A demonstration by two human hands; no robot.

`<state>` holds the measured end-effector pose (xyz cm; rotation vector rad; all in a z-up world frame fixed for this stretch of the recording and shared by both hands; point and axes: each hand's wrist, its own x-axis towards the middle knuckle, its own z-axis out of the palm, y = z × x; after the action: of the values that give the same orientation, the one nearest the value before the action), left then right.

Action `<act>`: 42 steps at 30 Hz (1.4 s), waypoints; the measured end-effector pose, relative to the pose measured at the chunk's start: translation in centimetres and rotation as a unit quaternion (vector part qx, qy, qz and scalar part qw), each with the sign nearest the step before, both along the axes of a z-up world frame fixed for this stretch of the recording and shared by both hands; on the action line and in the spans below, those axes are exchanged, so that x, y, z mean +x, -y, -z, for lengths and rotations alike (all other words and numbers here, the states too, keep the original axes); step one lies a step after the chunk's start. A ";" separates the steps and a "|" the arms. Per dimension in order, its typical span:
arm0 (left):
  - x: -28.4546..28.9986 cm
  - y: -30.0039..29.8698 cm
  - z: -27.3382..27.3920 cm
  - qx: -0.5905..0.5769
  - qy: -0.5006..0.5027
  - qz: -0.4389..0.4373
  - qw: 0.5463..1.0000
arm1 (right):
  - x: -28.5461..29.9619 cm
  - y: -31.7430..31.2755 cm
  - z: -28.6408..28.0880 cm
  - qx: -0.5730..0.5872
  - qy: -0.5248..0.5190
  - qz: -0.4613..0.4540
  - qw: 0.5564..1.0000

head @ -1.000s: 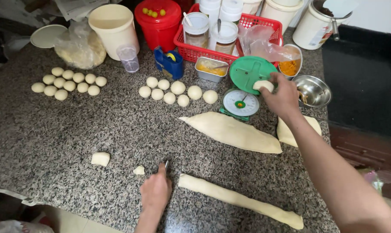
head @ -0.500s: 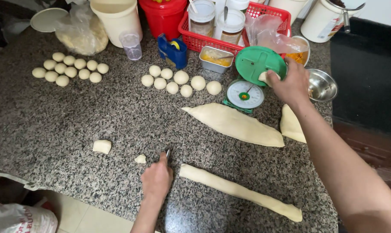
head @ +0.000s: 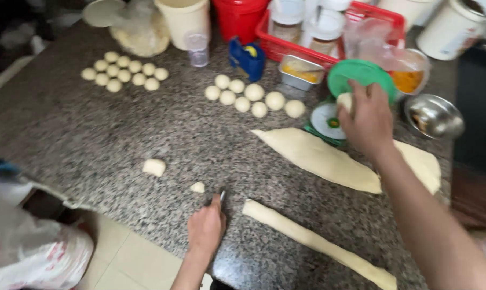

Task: Dividing dough into small pieces, weighing them on a scale, and rolling them into balls on a granite countertop.

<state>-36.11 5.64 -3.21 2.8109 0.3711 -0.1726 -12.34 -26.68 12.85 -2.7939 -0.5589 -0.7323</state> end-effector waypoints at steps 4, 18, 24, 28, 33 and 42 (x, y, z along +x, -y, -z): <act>-2.7 -2.5 -0.7 -0.014 -0.039 -0.045 0.998 | -4.5 -9.6 6.6 0.123 -0.008 -0.193 0.973; -3.6 -6.6 -2.2 -0.067 -0.007 -0.041 0.997 | -15.3 -24.5 18.9 0.118 -0.405 -0.141 0.895; 0.6 -5.2 -4.7 -0.102 0.111 -0.008 0.989 | -15.3 -24.2 21.1 0.103 -0.395 -0.132 0.903; 2.0 -4.5 -2.4 -0.058 0.077 0.008 0.995 | -15.7 -24.4 19.5 0.078 -0.357 -0.140 0.920; 3.8 -4.0 -0.4 -0.023 -0.030 0.018 0.999 | -16.0 -24.2 19.7 0.073 -0.328 -0.151 0.930; 1.5 -4.8 -2.6 -0.055 -0.008 0.056 0.997 | -16.2 -19.9 20.0 0.151 -0.387 -0.196 0.888</act>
<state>-34.64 10.42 -0.59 2.7238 0.1996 -0.2323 -28.53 -6.74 -7.17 -2.2838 -0.7172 0.3537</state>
